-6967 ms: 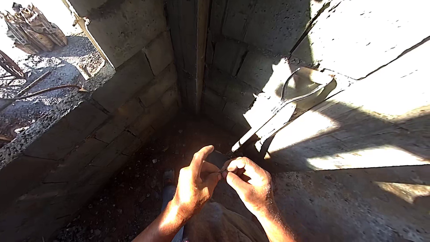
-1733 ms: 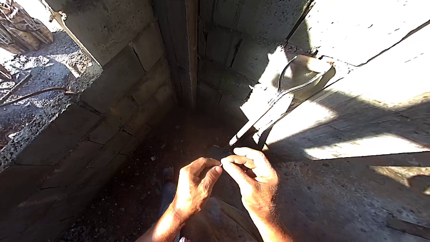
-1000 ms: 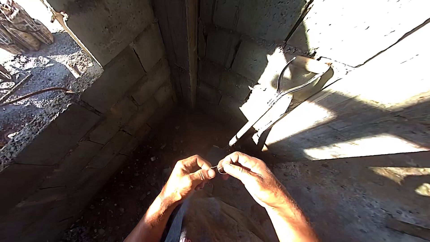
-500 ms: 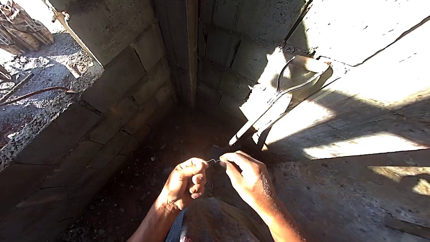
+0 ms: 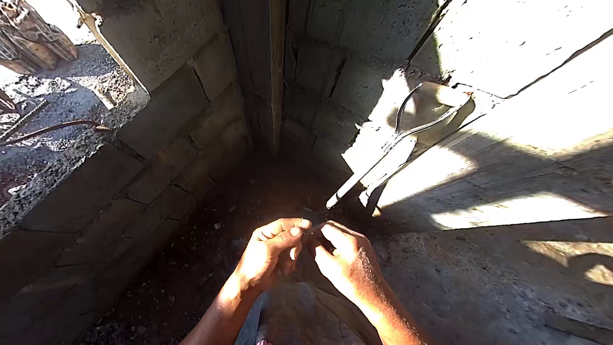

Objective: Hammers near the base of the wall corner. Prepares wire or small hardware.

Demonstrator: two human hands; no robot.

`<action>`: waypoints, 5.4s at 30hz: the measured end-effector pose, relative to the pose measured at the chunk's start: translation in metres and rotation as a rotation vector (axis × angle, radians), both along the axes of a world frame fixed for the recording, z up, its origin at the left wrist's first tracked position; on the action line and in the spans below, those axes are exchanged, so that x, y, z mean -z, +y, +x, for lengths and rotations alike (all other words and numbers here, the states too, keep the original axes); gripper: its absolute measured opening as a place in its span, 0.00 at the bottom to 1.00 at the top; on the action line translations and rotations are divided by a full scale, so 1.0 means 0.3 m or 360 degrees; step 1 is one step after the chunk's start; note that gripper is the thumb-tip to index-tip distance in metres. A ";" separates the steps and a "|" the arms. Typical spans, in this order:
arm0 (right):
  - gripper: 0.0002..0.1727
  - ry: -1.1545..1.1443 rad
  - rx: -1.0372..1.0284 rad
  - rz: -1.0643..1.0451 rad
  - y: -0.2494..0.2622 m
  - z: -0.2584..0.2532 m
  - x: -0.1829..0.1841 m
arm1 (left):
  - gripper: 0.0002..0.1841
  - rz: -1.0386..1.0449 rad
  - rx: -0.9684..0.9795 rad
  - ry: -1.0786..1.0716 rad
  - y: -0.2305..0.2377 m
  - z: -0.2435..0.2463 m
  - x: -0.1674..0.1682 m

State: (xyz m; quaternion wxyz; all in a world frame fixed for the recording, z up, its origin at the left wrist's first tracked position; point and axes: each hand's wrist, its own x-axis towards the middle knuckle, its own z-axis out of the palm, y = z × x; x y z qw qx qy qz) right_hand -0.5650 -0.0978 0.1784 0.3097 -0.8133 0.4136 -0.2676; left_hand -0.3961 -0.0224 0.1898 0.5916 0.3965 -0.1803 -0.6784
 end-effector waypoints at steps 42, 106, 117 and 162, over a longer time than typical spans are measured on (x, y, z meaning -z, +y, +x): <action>0.13 0.0012 -0.0256 -0.0085 -0.035 -0.062 0.014 | 0.15 0.0102 -0.0041 0.0217 -0.023 0.032 0.038; 0.07 -0.0753 -0.0451 0.0336 -0.110 -0.022 0.013 | 0.04 -0.0041 0.0075 -0.0935 -0.019 0.040 -0.019; 0.06 -0.0757 -0.0249 0.1118 -0.107 -0.005 -0.020 | 0.09 -0.0447 -0.0102 -0.1509 -0.035 0.023 -0.004; 0.05 -0.0550 -0.0514 0.0158 -0.150 -0.054 0.033 | 0.06 0.0107 0.0051 -0.1717 -0.090 -0.009 -0.021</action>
